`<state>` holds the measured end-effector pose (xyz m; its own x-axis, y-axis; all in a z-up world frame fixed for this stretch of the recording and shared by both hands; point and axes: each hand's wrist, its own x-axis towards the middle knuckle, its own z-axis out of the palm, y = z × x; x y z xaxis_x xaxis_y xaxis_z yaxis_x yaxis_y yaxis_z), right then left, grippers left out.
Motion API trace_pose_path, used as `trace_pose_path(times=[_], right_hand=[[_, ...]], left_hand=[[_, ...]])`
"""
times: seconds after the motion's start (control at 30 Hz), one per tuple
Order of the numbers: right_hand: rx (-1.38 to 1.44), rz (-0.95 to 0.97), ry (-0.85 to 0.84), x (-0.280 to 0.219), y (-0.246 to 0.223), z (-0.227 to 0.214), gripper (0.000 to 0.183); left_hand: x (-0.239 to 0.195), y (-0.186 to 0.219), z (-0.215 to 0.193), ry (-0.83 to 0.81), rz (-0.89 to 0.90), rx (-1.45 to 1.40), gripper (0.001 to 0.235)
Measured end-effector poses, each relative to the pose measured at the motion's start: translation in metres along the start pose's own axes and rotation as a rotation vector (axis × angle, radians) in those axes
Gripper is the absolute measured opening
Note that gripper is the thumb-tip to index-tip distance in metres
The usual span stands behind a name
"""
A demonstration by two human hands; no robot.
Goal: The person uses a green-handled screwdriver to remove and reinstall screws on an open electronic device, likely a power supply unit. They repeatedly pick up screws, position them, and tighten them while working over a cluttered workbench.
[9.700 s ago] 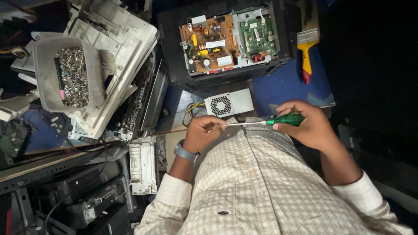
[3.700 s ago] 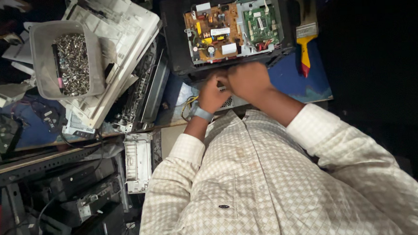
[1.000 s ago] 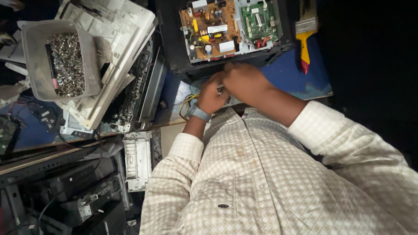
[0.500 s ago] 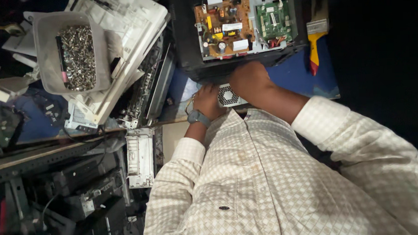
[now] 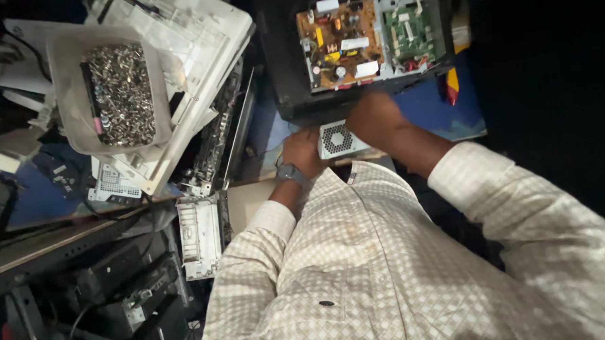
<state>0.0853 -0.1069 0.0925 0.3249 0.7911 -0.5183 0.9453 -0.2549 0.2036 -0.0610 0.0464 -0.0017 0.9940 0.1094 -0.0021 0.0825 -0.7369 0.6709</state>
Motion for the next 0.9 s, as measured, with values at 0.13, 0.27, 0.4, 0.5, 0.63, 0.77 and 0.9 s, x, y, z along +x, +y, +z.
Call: trace_pose_path(times=[0.13,0.27,0.4,0.5,0.63,0.77,0.9], right_hand=[[0.088,0.115,-0.051,0.006,-0.004,-0.009,0.018],[0.210,0.316,-0.148,0.013,-0.016,-0.032,0.020],[0.287,0.466,-0.255,0.012,-0.020,-0.049,0.025],[0.315,0.434,-0.279,0.007,-0.013,-0.056,0.028],[0.388,0.507,-0.356,0.009,-0.003,-0.054,0.030],[0.441,0.574,-0.357,-0.013,-0.005,-0.042,0.030],[0.499,0.599,-0.208,-0.060,-0.010,-0.038,0.045]], left_hand=[[0.002,0.002,-0.009,0.027,0.013,-0.022,0.069],[0.004,0.001,-0.014,0.010,-0.007,-0.020,0.077],[0.000,-0.006,-0.010,0.079,0.061,-0.001,0.079],[0.000,-0.008,-0.006,0.040,0.030,-0.050,0.072],[0.003,-0.006,-0.006,0.053,0.049,-0.017,0.072],[-0.005,-0.004,-0.011,-0.054,0.024,-0.046,0.073],[0.003,-0.008,-0.021,-0.147,0.018,-0.112,0.084]])
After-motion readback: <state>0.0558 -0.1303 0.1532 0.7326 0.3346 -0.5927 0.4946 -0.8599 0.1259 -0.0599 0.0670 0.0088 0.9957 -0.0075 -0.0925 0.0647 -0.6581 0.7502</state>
